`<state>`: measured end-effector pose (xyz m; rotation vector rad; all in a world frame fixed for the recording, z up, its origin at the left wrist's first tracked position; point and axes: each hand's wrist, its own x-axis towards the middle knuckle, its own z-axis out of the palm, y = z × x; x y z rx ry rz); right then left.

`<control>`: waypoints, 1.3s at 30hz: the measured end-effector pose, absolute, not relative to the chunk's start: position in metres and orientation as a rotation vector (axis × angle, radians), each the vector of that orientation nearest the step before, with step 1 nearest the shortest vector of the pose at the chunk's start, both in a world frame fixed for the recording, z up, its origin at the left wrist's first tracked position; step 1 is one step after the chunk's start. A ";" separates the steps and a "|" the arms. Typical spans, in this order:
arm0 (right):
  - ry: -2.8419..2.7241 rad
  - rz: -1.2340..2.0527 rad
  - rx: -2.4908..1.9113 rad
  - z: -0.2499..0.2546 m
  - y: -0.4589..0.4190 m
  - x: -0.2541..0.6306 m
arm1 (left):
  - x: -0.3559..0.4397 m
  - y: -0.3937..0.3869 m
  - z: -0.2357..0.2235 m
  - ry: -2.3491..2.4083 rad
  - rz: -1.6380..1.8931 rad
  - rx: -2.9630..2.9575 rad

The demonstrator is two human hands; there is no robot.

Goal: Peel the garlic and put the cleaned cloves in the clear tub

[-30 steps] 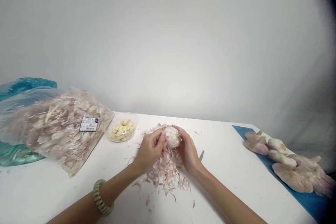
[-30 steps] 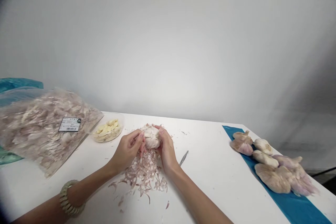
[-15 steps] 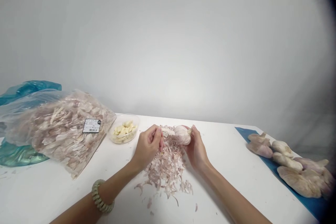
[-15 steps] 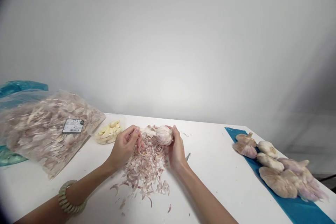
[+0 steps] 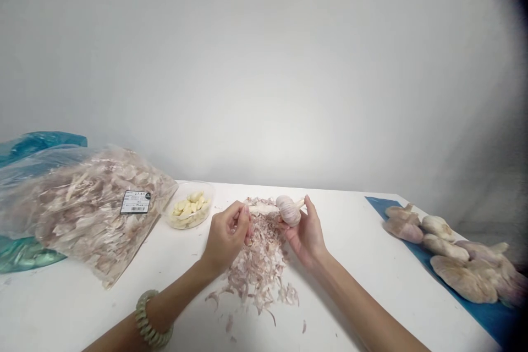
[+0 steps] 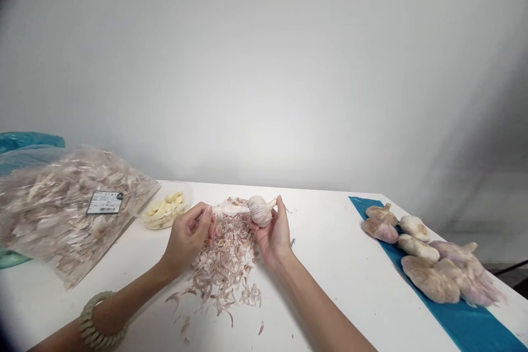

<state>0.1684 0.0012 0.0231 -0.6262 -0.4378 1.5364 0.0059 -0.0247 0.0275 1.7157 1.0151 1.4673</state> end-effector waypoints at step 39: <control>-0.781 1.619 -0.737 0.028 -0.007 0.175 | -0.006 -0.005 0.036 1.586 1.401 1.921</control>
